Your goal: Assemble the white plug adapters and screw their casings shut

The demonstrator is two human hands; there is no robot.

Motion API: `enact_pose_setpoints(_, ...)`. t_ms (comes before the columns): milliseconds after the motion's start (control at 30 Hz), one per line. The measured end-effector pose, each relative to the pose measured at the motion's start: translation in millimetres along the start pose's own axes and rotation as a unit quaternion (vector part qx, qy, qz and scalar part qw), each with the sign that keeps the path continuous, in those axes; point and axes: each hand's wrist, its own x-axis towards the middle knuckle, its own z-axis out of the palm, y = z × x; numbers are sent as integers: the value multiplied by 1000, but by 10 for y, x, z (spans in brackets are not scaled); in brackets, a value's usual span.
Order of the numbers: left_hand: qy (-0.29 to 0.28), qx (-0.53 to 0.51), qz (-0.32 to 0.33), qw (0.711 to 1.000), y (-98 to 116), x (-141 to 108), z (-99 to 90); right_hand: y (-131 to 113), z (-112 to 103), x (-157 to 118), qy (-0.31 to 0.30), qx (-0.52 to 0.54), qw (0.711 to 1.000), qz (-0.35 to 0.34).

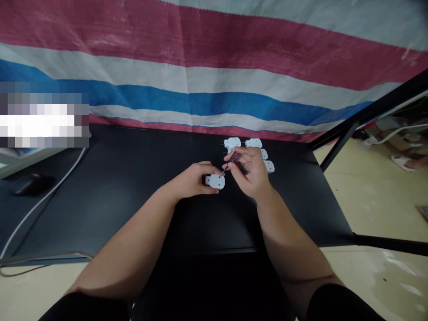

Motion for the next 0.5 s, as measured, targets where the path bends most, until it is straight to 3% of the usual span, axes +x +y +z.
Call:
enact_pose_setpoints(367,-2,-5,-7,1000,-23,2,2,109,-110,-5,16,17,1000,6)
enact_pose_setpoints(500,-1,-1,-7,1000,-4,6,2,136,-57,-8,55,-49,997,-37)
